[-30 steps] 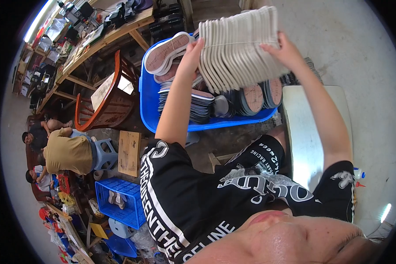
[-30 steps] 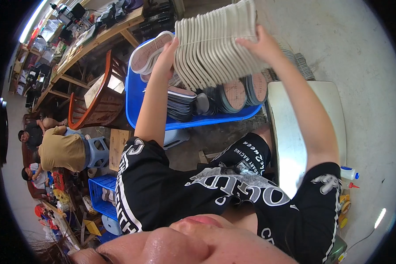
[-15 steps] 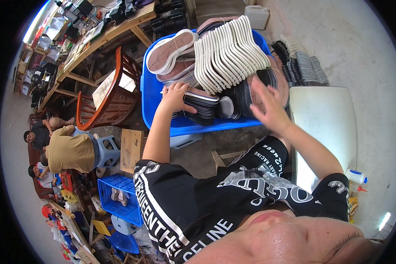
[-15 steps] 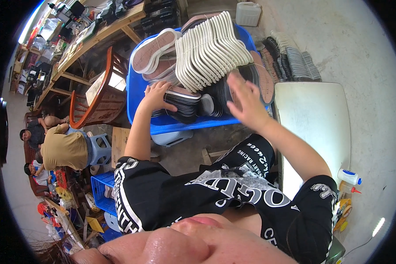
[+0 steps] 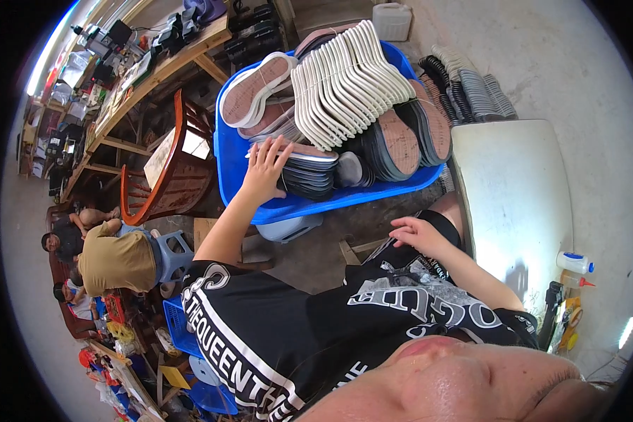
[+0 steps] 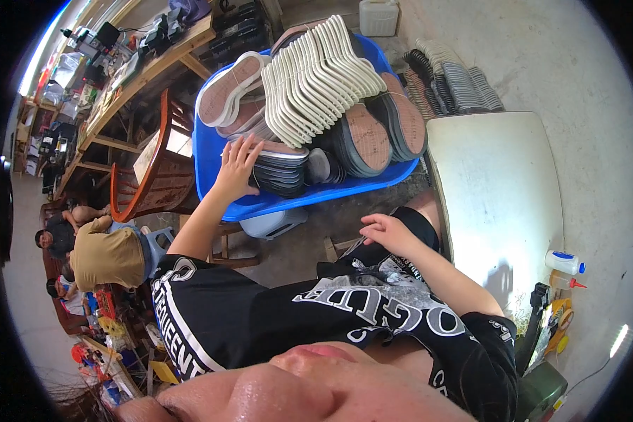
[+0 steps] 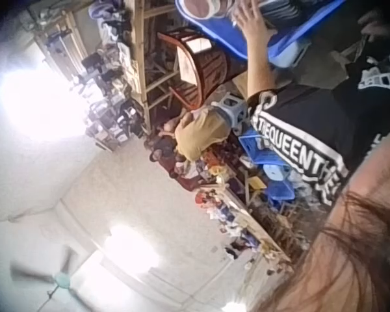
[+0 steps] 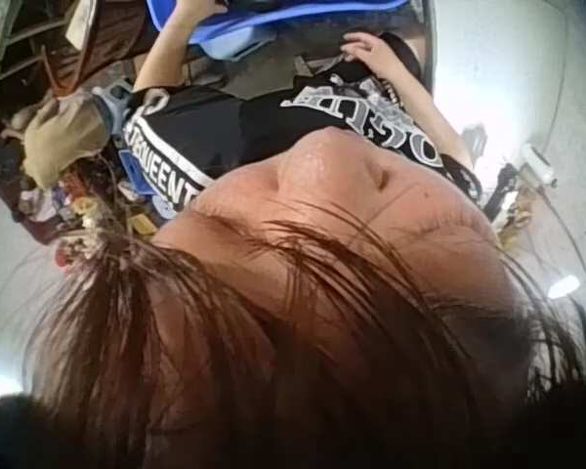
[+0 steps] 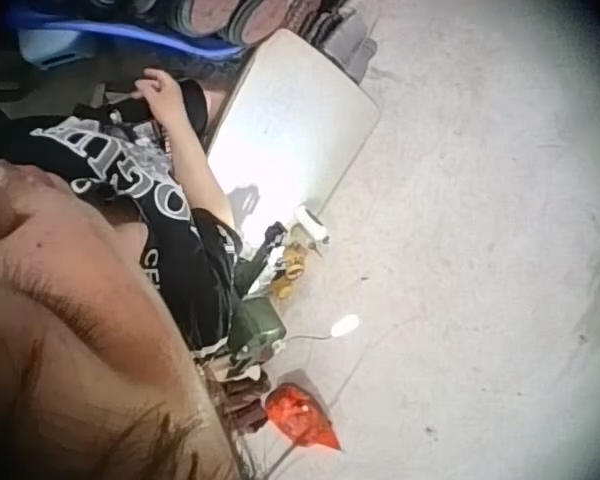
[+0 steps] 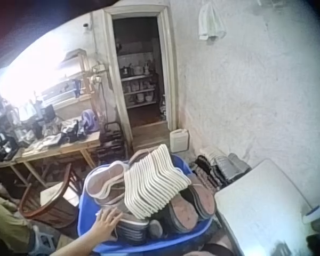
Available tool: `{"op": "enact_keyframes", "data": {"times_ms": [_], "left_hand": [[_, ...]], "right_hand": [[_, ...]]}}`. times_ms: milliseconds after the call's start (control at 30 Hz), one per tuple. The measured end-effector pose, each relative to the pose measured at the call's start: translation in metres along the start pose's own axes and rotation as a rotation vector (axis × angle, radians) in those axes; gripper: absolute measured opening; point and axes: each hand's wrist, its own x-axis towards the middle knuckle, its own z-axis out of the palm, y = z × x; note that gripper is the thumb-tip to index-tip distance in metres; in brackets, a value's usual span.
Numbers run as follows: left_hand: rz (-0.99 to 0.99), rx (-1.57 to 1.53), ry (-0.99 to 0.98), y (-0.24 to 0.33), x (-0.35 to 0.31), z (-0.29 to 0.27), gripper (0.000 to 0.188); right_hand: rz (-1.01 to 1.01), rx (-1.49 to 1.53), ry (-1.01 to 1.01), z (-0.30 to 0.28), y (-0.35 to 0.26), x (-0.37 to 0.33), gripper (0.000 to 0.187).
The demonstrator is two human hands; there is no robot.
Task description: The recorder is applying adhesives and inspecting shoe sole components in a factory setting.
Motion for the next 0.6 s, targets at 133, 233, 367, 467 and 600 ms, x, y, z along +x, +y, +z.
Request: {"op": "enact_keyframes", "data": {"times_ms": [133, 233, 367, 467, 600], "left_hand": [[0.013, 0.142, 0.013, -0.002, -0.005, 0.02, 0.122], [0.016, 0.196, 0.062, -0.004, -0.013, 0.032, 0.12], [0.015, 0.112, 0.055, 0.001, -0.013, 0.016, 0.118], [0.053, 0.108, 0.013, 0.0, -0.021, 0.021, 0.116], [-0.037, 0.131, 0.2, -0.002, -0.019, 0.041, 0.114]], "right_hand": [[0.153, 0.201, -0.236, -0.018, -0.062, 0.02, 0.073], [-0.111, 0.23, -0.247, -0.006, -0.146, 0.019, 0.074], [-0.092, -0.112, -0.308, -0.012, -0.144, 0.02, 0.063], [0.026, -0.535, -0.138, -0.026, -0.057, 0.012, 0.047], [-0.289, -1.03, 0.258, -0.046, 0.023, -0.035, 0.033]]}}
